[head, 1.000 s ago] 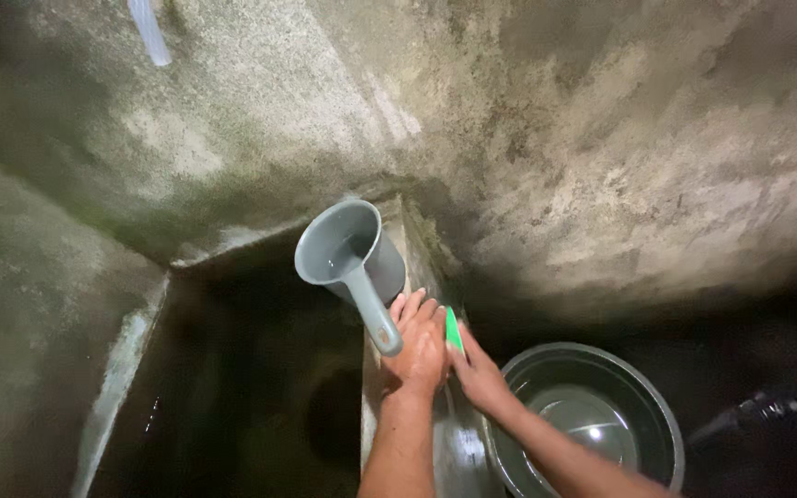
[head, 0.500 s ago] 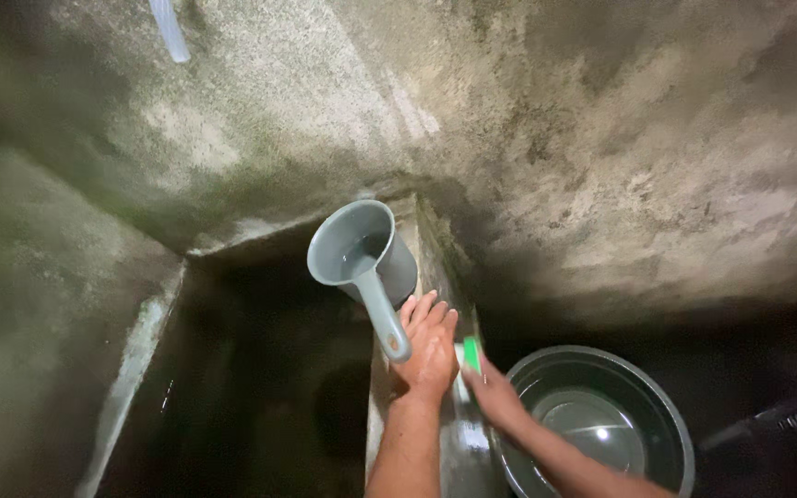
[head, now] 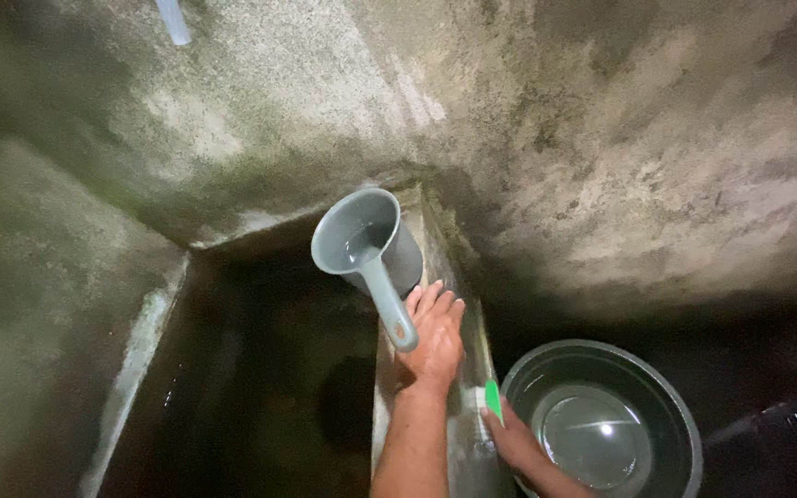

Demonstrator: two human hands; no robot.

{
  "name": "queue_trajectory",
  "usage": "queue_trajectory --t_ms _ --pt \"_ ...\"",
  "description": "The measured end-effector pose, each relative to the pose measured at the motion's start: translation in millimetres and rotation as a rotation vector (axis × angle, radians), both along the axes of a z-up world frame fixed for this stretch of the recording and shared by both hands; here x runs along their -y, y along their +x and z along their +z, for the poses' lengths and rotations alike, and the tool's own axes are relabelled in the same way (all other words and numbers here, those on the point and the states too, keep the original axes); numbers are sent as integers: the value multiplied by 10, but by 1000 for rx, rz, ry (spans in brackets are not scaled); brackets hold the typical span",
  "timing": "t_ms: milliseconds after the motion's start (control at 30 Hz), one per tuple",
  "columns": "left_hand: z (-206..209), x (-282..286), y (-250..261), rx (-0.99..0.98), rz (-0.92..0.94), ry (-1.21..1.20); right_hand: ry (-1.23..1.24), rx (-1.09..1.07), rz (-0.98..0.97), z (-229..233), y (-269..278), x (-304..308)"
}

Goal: The person scrubs a concrete ledge with a green and white brush while repeatedly pouring water from a gray plastic jug to rinse the area. The person also uses their hand to wipe the ledge during the process.

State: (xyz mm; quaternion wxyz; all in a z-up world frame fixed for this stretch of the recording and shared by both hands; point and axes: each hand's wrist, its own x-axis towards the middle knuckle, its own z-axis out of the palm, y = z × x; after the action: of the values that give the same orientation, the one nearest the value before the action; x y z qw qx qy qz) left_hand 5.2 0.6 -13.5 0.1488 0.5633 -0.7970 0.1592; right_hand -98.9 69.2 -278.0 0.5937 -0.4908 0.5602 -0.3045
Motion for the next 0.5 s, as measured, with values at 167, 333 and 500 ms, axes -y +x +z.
queue_trajectory --t_ms 167,333,500 --pt "84 -17 -26 50 14 159 -100 55 -140 312 31 72" --pt "275 -95 -83 -82 -35 117 -506 302 -135 1335 73 1013" --pt "440 -129 -121 -159 -33 162 -648 429 -111 1829 86 1107"
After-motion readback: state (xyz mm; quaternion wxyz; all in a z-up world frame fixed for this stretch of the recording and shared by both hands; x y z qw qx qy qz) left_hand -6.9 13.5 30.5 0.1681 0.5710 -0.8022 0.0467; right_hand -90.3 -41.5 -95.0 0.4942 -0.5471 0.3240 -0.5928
